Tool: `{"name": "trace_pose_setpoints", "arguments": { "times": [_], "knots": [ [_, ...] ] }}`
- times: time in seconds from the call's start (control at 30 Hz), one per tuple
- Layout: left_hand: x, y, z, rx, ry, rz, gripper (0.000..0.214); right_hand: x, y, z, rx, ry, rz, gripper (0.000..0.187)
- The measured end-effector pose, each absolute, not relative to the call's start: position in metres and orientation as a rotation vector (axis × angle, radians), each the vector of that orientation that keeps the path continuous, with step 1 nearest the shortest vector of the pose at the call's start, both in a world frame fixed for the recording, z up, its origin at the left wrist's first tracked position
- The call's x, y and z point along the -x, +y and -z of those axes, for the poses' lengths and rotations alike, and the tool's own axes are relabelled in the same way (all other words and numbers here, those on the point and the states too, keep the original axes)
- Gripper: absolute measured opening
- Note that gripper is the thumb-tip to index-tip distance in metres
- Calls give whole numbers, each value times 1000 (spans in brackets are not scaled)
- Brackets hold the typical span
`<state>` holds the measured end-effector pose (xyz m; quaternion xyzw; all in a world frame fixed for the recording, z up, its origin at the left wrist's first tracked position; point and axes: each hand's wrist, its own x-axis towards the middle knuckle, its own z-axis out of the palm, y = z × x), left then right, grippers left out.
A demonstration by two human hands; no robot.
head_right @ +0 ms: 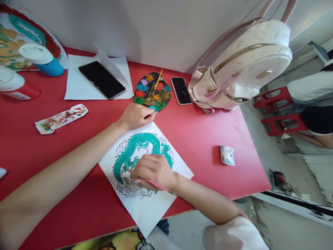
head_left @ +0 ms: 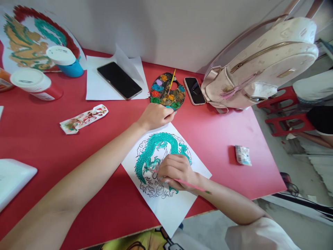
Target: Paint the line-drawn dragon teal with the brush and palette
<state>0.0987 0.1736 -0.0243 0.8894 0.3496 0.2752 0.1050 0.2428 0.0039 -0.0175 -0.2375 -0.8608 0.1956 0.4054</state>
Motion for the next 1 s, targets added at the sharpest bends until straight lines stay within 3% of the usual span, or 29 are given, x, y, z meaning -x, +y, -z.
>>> {"name": "trace_pose_setpoints", "arguments": {
  "times": [1.0],
  "knots": [
    [-99, 174, 26, -2610, 1026, -830, 46, -243, 4, 18, 641, -2216, -456, 47]
  ]
}}
